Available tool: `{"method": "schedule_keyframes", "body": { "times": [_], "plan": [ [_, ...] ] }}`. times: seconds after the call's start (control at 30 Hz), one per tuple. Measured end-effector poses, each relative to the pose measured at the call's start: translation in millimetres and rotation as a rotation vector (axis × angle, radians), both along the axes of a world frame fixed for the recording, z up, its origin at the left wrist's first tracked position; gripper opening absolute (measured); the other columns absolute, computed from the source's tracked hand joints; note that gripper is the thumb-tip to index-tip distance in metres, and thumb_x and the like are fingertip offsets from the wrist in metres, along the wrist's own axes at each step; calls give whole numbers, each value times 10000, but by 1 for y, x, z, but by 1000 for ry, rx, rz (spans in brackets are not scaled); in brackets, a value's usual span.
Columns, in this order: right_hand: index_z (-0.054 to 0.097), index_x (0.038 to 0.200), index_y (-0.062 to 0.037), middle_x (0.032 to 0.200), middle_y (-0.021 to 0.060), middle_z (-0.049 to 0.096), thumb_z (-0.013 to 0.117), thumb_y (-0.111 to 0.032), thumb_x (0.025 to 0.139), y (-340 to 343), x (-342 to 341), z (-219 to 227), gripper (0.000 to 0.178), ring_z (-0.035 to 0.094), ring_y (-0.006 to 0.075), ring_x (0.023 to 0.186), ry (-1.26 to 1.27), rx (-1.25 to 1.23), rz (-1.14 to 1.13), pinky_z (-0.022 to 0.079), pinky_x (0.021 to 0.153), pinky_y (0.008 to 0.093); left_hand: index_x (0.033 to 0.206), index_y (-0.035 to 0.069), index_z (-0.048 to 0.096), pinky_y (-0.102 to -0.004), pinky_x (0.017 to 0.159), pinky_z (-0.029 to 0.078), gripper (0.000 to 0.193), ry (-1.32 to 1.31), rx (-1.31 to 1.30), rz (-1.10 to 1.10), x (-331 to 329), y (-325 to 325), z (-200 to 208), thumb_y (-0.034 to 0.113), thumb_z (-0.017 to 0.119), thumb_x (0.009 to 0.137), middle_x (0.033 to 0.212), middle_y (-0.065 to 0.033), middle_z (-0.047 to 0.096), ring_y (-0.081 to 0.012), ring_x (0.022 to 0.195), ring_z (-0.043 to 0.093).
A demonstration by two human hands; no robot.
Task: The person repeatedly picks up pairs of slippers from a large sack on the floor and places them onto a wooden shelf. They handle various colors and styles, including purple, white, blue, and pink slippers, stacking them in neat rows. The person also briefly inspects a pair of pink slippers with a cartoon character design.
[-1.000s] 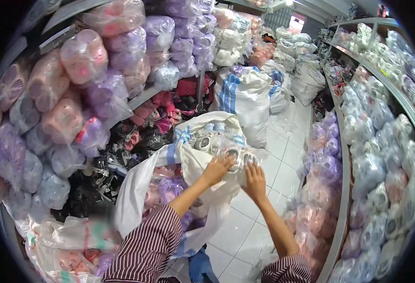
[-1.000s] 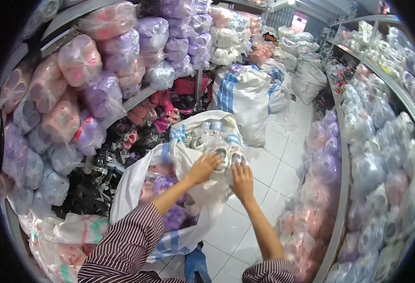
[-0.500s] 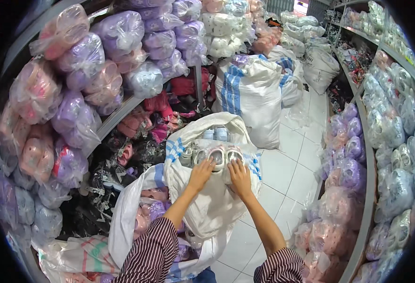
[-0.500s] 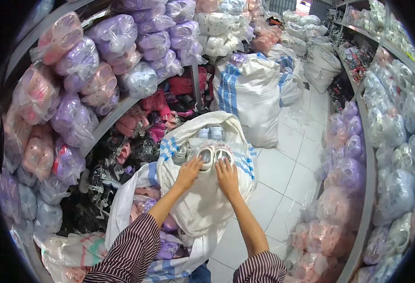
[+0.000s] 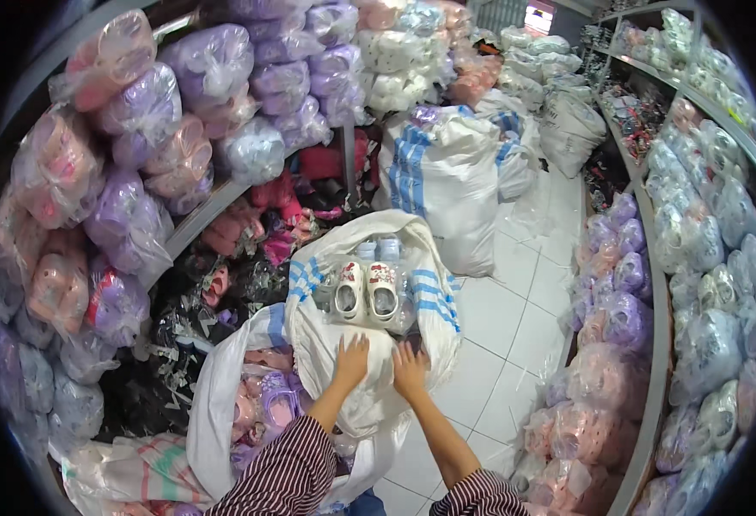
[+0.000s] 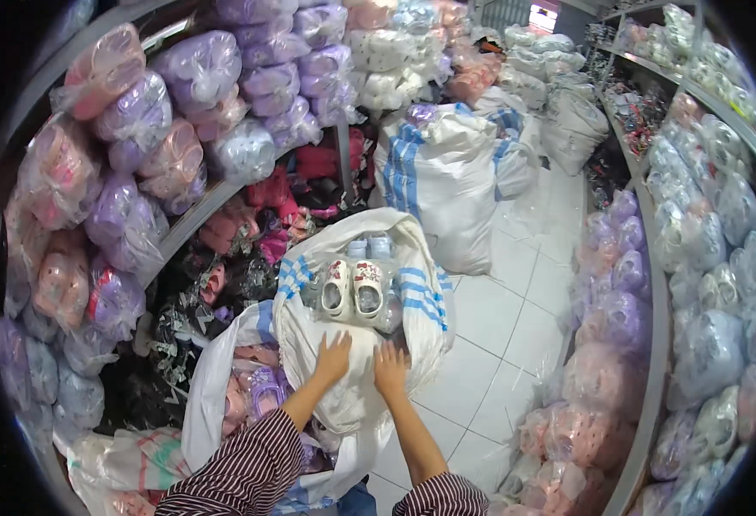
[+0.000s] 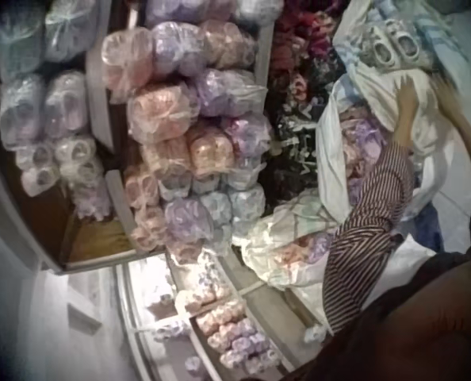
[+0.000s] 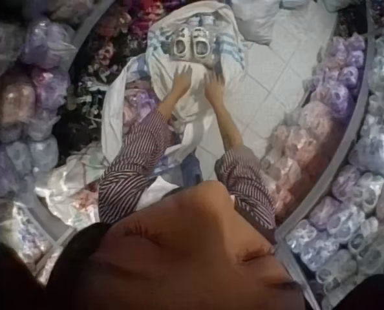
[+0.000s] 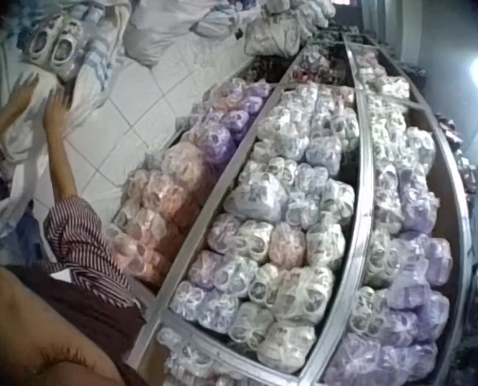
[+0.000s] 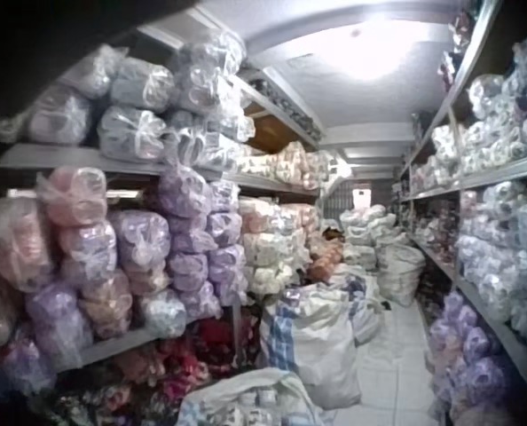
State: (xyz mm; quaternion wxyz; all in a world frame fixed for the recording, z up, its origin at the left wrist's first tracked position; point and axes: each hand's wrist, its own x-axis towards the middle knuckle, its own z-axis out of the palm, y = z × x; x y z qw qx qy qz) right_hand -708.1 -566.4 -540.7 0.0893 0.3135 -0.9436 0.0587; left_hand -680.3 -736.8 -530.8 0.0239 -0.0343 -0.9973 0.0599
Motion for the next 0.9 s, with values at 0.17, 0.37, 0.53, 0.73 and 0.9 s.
{"method": "schedule_keyframes", "body": {
  "times": [0.17,0.37,0.53,0.73,0.9],
  "plan": [
    [461,1194,-24,1330,172,377,539,-107,716,35,112,30,491,288,300,1282,-165,-176,51,215,1041,477,1312,55,357,-543,1044,107,595,5,521,-224,114,55,12,245,531,775,1374,-104,344,-251,1293,283],
    [472,1192,-34,1179,194,499,692,-259,672,181,383,-91,607,473,347,1071,-525,-109,-47,383,908,423,1255,47,414,-496,992,263,551,-96,575,-416,315,87,50,287,541,775,1318,-120,394,-283,1206,390],
    [467,1210,-42,1209,193,490,589,-293,754,290,573,-66,534,476,332,1096,-1440,79,-758,383,921,404,1243,44,427,-473,969,292,543,-195,486,-423,397,58,49,308,540,782,1284,-126,425,-289,1174,416],
    [480,1194,-36,1164,183,529,514,-420,825,278,727,-53,534,499,325,1076,-1382,-331,-981,404,895,416,1229,41,442,-447,941,327,536,-654,273,-599,440,34,-1,333,539,791,1244,-133,462,-296,1136,448],
    [509,1142,-23,1104,175,562,531,-395,830,172,795,0,486,536,312,1015,-1272,-858,-1192,441,854,390,1218,38,454,-424,917,356,532,-1061,-33,-755,443,67,-31,354,538,798,1210,-138,493,-301,1104,474]
  ]
}}
